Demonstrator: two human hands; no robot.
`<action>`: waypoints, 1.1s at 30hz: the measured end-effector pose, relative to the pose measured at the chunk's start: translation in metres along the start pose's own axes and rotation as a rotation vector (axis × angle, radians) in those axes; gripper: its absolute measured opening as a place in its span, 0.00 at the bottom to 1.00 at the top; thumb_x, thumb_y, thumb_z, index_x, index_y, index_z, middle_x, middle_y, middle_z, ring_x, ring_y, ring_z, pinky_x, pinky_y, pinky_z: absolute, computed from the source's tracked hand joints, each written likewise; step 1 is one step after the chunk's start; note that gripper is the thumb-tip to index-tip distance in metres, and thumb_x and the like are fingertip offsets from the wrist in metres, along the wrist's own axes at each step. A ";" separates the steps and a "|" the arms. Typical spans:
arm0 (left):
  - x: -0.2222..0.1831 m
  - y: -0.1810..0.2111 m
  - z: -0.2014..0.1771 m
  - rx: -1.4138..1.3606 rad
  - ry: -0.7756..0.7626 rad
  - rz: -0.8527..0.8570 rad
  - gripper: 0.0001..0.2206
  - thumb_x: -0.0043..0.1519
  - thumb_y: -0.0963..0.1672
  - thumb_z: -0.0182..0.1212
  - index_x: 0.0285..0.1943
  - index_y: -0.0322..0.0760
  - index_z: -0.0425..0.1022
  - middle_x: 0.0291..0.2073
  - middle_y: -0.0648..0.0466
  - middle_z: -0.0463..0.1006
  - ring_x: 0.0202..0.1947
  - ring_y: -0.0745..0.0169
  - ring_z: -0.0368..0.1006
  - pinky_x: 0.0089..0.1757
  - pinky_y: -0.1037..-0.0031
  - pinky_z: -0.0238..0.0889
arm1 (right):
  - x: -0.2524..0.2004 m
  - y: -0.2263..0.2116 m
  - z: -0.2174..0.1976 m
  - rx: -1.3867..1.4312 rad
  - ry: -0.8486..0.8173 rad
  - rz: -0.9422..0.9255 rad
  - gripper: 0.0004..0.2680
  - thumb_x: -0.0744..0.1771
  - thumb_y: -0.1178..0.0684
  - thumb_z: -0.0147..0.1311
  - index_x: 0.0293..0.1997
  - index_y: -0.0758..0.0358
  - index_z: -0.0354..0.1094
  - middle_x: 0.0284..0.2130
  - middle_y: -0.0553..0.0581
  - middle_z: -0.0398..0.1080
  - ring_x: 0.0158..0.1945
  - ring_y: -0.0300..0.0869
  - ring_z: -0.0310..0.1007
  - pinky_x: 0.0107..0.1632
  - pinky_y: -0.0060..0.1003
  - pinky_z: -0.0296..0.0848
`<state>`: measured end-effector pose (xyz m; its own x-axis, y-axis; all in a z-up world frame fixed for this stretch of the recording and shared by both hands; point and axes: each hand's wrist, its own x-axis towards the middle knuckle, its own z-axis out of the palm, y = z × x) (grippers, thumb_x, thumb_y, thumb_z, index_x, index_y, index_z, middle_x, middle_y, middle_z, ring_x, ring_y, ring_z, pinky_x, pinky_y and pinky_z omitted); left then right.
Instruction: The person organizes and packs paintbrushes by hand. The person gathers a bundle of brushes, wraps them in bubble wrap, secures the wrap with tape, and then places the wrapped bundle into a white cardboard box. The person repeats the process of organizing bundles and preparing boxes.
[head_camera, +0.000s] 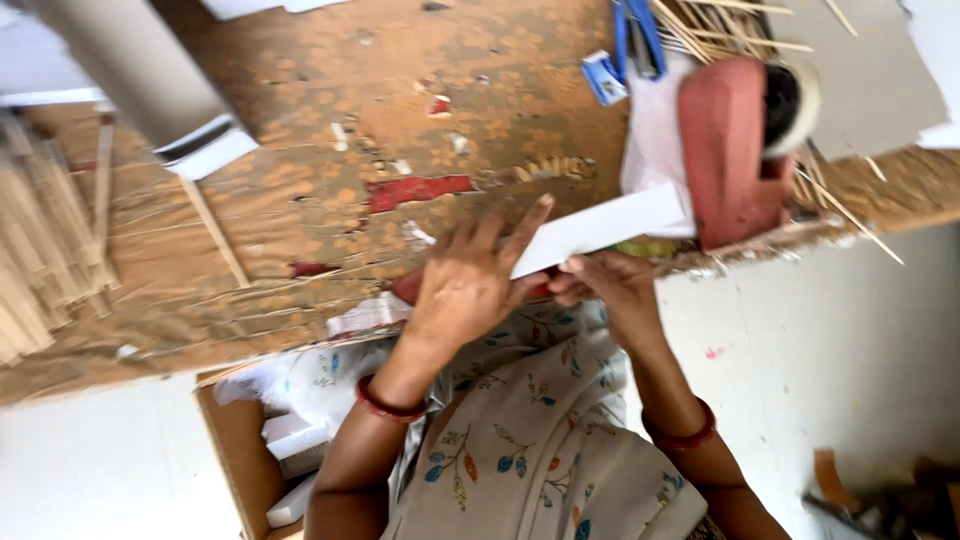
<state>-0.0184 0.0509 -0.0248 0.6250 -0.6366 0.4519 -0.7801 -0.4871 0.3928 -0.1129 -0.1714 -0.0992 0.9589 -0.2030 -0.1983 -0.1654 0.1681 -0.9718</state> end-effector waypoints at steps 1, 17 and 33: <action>-0.004 -0.004 0.008 0.048 0.012 -0.027 0.29 0.57 0.50 0.69 0.69 0.43 0.72 0.49 0.46 0.77 0.42 0.47 0.72 0.43 0.56 0.67 | 0.005 0.000 -0.005 0.015 -0.054 -0.008 0.09 0.68 0.51 0.59 0.41 0.70 0.76 0.29 0.61 0.79 0.27 0.41 0.80 0.32 0.35 0.81; -0.051 -0.032 -0.023 -0.218 0.189 -0.002 0.25 0.49 0.43 0.73 0.58 0.56 0.78 0.61 0.58 0.76 0.69 0.49 0.60 0.69 0.48 0.44 | -0.011 -0.032 0.003 0.450 -0.061 0.421 0.25 0.69 0.42 0.48 0.71 0.68 0.54 0.57 0.64 0.71 0.54 0.49 0.73 0.48 0.43 0.76; -0.052 -0.083 0.006 0.038 0.148 -0.298 0.13 0.58 0.43 0.65 0.51 0.41 0.80 0.45 0.52 0.83 0.51 0.50 0.75 0.54 0.61 0.64 | 0.375 -0.119 -0.091 0.053 0.602 -0.727 0.17 0.70 0.53 0.56 0.68 0.63 0.64 0.61 0.58 0.71 0.60 0.42 0.70 0.63 0.33 0.66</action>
<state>0.0132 0.1206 -0.0859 0.8211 -0.3709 0.4339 -0.5614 -0.6621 0.4964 0.2454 -0.3554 -0.0696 0.5400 -0.7368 0.4069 0.4507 -0.1552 -0.8791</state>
